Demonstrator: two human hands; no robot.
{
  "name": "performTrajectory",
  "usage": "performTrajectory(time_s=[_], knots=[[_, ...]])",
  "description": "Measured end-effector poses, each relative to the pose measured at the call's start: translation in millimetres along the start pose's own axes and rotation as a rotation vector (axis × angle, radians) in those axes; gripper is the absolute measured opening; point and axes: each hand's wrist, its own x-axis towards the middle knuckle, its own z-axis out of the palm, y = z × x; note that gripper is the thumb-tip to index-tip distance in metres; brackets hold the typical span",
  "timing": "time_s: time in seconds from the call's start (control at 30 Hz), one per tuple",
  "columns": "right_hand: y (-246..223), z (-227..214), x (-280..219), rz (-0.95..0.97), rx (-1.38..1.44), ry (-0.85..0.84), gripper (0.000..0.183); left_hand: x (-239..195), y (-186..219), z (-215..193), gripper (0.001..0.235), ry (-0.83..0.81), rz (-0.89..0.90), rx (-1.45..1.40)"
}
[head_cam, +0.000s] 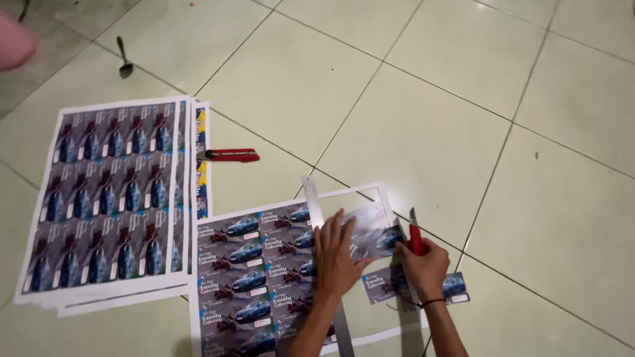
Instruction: The person uses a metal ruler and a red utility knife to cut a large printed sheet into smaller rectangular pieces. They align the ruler, cut along the edge, and separate the cut sections, repeating the process to create multiple identical pieces.
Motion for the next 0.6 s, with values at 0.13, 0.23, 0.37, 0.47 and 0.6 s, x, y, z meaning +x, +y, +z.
performTrajectory(time_s=[0.13,0.23,0.37,0.47,0.6], knots=[[22.5,-22.9,4.9,0.119,0.242,0.016,0.034,12.0,-5.3,-7.9,0.115,-0.153,-0.058,0.031],[45.5,-45.1,2.0,0.176,0.403,0.162,0.031,17.3,-7.6,-5.4,0.115,-0.019,0.040,0.026],[80.4,-71.2,-7.8,0.250,0.586,0.249,0.020,26.7,-7.9,9.8,0.107,-0.135,-0.059,0.093],[112.3,-80.5,-12.1,0.298,0.489,0.345,0.026,30.2,-6.3,16.3,0.102,-0.147,-0.122,0.069],[132.2,-79.5,-20.1,0.284,0.366,0.600,0.049,28.6,12.5,1.8,0.070,-0.135,-0.216,0.185]])
